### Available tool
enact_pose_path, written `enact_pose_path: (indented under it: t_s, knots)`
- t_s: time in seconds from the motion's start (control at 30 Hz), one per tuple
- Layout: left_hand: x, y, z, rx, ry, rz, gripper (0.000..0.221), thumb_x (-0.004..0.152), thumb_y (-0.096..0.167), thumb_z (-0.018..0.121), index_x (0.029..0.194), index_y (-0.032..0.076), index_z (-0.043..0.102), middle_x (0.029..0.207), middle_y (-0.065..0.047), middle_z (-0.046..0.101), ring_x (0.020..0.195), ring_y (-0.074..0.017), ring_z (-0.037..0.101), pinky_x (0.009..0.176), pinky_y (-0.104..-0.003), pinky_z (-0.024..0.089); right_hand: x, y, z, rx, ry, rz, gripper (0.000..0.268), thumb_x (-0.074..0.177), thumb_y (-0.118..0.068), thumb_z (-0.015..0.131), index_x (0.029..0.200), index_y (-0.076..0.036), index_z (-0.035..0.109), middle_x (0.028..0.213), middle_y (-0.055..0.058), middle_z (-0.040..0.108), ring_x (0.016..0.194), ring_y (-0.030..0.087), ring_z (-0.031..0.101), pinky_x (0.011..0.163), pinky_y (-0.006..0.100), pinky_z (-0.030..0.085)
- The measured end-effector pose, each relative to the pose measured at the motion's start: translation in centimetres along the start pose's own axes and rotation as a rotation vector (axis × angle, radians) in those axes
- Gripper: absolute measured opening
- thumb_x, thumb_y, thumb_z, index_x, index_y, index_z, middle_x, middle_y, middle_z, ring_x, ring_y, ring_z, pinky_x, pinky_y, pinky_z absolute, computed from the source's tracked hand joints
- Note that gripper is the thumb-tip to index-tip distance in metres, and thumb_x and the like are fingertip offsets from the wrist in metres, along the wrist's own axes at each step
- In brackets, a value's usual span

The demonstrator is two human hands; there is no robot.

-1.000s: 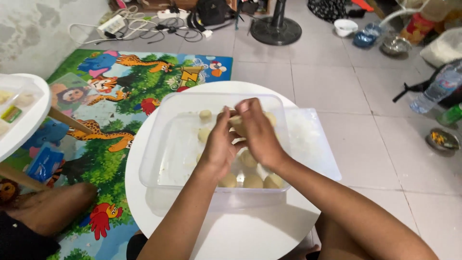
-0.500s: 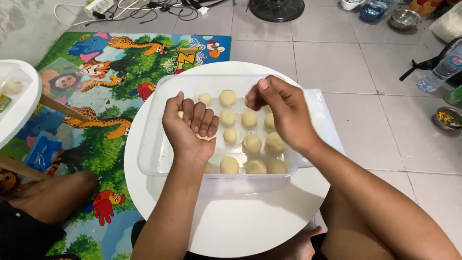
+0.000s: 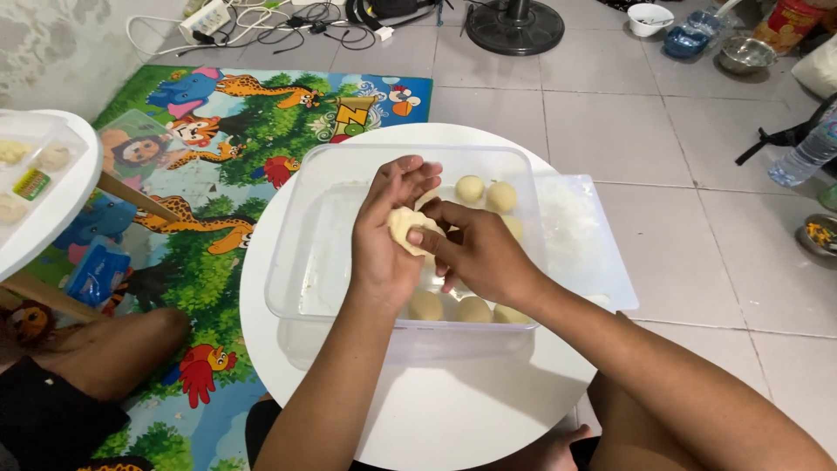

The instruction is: Shaping small pieces of dough into balls by rolling them between palms and placing them in a container.

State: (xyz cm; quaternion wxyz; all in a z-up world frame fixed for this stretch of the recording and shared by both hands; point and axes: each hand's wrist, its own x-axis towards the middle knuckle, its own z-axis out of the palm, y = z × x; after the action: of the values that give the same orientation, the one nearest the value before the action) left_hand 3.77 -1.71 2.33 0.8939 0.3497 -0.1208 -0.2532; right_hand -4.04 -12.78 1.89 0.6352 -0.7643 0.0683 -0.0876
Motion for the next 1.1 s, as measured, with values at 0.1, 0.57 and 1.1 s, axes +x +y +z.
enact_pose_path:
  t_s: [0.1,0.57,1.1]
  knots:
    - [0.0,-0.2,0.1,-0.066,0.086,-0.038,0.039,0.098,0.051,0.056,0.114,0.015,0.060,0.118,-0.006,0.067,0.113,-0.0191,0.061,0.090,-0.030,0.054,0.7,0.2,-0.2,0.031,0.092,-0.042,0.021,0.094,-0.009,0.070,0.105,0.008,0.069,0.083,0.016,0.061,0.055,0.020,0.065,0.041,0.031,0.062]
    - [1.9,1.3,-4.6,0.006,0.085,0.158,0.026,0.102,0.013,0.056,0.119,-0.006,0.061,0.115,-0.032,0.070,0.109,-0.0428,0.070,0.092,-0.053,0.061,-0.6,-2.5,-2.8,-0.320,0.216,-0.492,0.040,0.096,-0.004,0.071,0.132,0.004,0.057,0.107,0.022,0.066,0.089,0.032,0.071,0.068,0.039,0.061]
    - [1.7,0.8,-3.2,0.077,-0.021,-0.095,0.039,0.097,0.008,0.061,0.133,-0.008,0.053,0.124,-0.029,0.066,0.107,-0.0414,0.070,0.088,-0.048,0.063,-0.6,-2.3,-1.7,-0.677,0.145,-0.839,0.052,0.084,-0.004,0.084,0.133,-0.003,0.065,0.120,0.015,0.065,0.107,0.037,0.067,0.091,0.048,0.054]
